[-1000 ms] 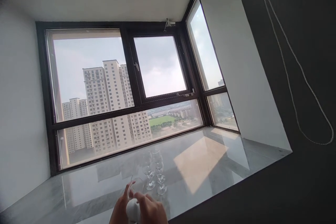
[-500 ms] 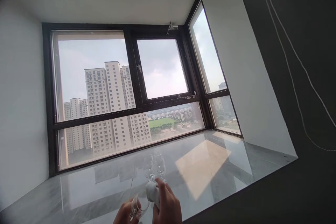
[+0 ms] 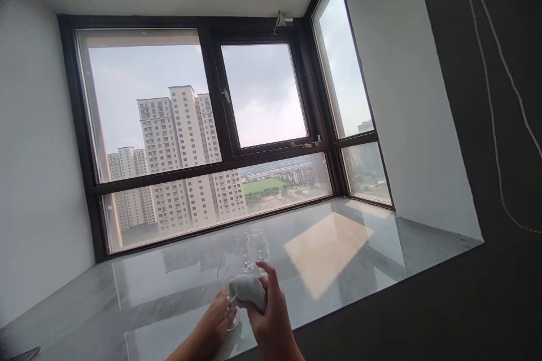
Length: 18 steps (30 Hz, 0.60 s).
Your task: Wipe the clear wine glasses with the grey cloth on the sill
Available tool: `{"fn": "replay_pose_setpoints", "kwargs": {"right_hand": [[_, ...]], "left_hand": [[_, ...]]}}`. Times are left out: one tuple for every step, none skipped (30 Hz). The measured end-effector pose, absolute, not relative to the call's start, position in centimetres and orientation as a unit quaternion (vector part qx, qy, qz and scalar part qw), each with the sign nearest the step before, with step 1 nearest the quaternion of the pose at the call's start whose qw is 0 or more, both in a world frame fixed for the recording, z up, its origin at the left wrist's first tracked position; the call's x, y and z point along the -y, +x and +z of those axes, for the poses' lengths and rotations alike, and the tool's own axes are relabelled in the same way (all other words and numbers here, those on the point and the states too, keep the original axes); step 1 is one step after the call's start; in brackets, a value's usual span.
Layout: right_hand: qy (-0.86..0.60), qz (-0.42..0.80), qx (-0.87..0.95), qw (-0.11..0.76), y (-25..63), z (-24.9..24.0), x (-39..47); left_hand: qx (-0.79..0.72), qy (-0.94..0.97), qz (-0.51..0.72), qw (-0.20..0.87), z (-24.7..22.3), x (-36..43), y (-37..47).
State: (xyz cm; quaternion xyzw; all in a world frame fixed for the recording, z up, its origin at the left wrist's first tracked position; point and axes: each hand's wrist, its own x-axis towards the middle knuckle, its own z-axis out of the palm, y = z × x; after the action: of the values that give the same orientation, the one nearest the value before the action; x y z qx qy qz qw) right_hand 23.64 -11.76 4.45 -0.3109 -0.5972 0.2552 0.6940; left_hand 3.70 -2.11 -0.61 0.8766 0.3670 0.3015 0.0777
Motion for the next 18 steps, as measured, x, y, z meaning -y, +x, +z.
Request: {"fn": "replay_pose_setpoints", "kwargs": {"right_hand": [[-0.332,0.239,0.58,0.704,24.1,4.8,12.0],[-0.361,0.213,0.56,0.715,24.6,5.0,12.1],[-0.395,0.181,0.537,0.723,25.3,4.9,12.1],[-0.431,0.148,0.513,0.727,26.0,4.7,11.9],[-0.466,0.116,0.492,0.726,26.8,4.2,11.6],[-0.498,0.088,0.477,0.719,27.6,3.6,11.2],[-0.524,0.065,0.47,0.708,28.5,2.8,10.7],[-0.547,0.048,0.472,0.689,29.3,2.0,10.2],[-0.572,0.024,0.472,0.671,30.0,1.2,9.6],[-0.591,0.003,0.474,0.653,30.7,0.4,9.2],[-0.605,-0.014,0.477,0.637,31.3,-0.4,8.7],[-0.616,-0.028,0.483,0.622,31.8,-1.0,8.4],[-0.622,-0.036,0.489,0.611,32.1,-1.6,8.1],[-0.624,-0.037,0.497,0.602,32.3,-2.0,7.9],[-0.624,-0.034,0.504,0.597,32.4,-2.3,7.8],[-0.623,-0.028,0.51,0.592,32.5,-2.5,7.8],[-0.623,-0.021,0.515,0.589,32.5,-2.6,7.8],[-0.623,-0.015,0.518,0.586,32.4,-2.6,7.9]], "left_hand": [[-0.376,0.875,0.297,0.073,-0.4,2.4,3.8],[-0.383,0.872,0.295,0.076,-0.3,2.6,3.9],[-0.39,0.869,0.293,0.079,-0.2,2.7,4.0],[-0.394,0.868,0.292,0.079,-0.1,2.9,4.0],[-0.396,0.868,0.29,0.079,0.0,3.0,4.0],[-0.396,0.868,0.288,0.081,0.1,3.0,4.0],[-0.397,0.868,0.285,0.084,0.2,3.1,4.0],[-0.399,0.869,0.281,0.087,0.3,3.3,4.0],[-0.403,0.868,0.277,0.089,0.4,3.4,4.0],[-0.407,0.867,0.271,0.092,0.6,3.5,4.0],[-0.409,0.868,0.265,0.094,0.8,3.7,4.0],[-0.41,0.869,0.26,0.096,0.9,3.8,4.0],[-0.409,0.87,0.255,0.099,1.0,3.9,4.0],[-0.408,0.872,0.251,0.104,1.1,4.0,4.0],[-0.406,0.873,0.249,0.108,1.2,4.0,4.0],[-0.405,0.873,0.249,0.111,1.2,4.0,4.0],[-0.405,0.872,0.25,0.114,1.2,4.0,4.1],[-0.405,0.871,0.253,0.116,1.2,4.0,4.1]]}}
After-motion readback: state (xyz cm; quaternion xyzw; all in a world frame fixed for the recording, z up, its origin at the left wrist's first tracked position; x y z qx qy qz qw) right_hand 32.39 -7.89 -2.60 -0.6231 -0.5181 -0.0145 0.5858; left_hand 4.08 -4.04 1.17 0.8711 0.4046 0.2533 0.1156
